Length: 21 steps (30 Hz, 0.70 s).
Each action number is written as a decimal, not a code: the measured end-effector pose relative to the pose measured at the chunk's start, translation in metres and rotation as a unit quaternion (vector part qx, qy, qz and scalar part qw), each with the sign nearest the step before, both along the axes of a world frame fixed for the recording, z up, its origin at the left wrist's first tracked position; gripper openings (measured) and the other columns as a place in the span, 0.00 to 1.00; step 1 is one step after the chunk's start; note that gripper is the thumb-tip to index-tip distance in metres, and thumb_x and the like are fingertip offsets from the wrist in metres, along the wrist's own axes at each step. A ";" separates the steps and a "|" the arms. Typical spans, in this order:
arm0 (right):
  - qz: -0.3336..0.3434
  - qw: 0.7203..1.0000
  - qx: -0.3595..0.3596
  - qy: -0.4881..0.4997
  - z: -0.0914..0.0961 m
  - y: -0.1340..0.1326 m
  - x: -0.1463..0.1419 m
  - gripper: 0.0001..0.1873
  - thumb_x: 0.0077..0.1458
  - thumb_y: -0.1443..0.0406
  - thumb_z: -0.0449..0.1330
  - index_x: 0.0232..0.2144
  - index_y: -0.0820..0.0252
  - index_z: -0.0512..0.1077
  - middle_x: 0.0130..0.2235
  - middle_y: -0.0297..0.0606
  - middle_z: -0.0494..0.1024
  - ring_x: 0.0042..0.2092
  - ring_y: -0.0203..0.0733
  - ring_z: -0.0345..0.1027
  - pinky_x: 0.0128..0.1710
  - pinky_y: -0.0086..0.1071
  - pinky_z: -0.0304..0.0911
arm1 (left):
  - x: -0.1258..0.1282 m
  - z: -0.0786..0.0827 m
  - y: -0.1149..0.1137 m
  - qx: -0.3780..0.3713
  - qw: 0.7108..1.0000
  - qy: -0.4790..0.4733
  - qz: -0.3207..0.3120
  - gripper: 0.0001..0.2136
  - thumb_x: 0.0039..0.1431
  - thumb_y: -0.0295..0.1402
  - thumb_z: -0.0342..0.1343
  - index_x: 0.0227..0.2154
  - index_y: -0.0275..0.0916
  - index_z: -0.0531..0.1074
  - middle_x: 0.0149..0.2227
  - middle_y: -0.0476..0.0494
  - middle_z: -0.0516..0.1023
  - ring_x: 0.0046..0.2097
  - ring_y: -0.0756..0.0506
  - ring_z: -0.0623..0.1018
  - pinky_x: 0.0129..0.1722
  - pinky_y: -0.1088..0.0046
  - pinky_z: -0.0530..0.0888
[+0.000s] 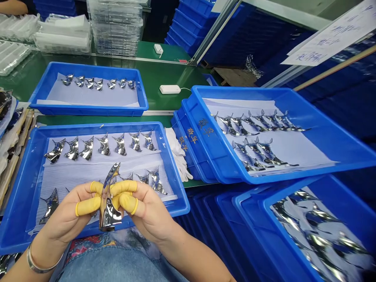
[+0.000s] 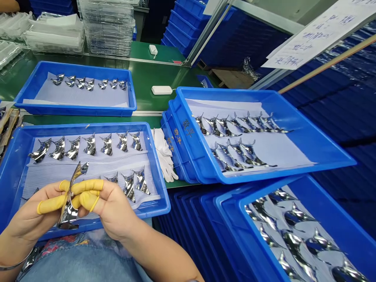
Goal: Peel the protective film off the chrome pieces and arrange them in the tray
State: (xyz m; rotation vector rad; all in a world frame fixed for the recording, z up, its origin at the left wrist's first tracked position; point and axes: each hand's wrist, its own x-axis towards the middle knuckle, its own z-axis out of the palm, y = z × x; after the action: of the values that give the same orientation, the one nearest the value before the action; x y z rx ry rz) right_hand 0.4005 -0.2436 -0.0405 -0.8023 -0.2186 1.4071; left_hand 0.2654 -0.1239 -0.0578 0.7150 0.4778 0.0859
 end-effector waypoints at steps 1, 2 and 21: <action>0.000 1.000 0.000 0.000 0.000 0.000 0.000 0.19 0.41 0.53 0.76 0.32 0.59 0.80 0.26 0.29 0.77 0.26 0.29 0.64 0.28 0.25 0.60 | 0.000 0.000 0.000 0.001 1.000 0.000 0.002 0.09 0.50 0.39 0.71 0.30 0.39 0.82 0.23 0.47 0.80 0.29 0.48 0.79 0.34 0.77 0.76; -0.001 1.000 -0.001 -0.002 -0.001 0.000 0.000 0.20 0.41 0.53 0.76 0.32 0.59 0.80 0.26 0.29 0.76 0.26 0.29 0.65 0.28 0.25 0.60 | 0.000 0.000 0.001 0.002 1.000 0.001 0.005 0.09 0.49 0.39 0.71 0.30 0.40 0.82 0.23 0.48 0.80 0.29 0.49 0.79 0.35 0.77 0.76; -0.035 0.949 0.044 -0.311 -0.028 -0.002 0.008 0.18 0.55 0.48 0.65 0.33 0.57 0.74 0.38 0.38 0.76 0.39 0.40 0.70 0.43 0.38 0.69 | -0.022 0.028 -0.011 0.687 0.723 -0.067 0.034 0.16 0.55 0.19 0.61 0.44 0.44 0.76 0.32 0.50 0.80 0.33 0.49 0.78 0.34 0.78 0.76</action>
State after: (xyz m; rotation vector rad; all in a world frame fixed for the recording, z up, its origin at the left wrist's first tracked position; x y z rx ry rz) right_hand 0.4081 -0.2458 -0.0681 -1.1519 -0.7258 1.0337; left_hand 0.2431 -0.1345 -0.0298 2.1510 0.2235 0.6070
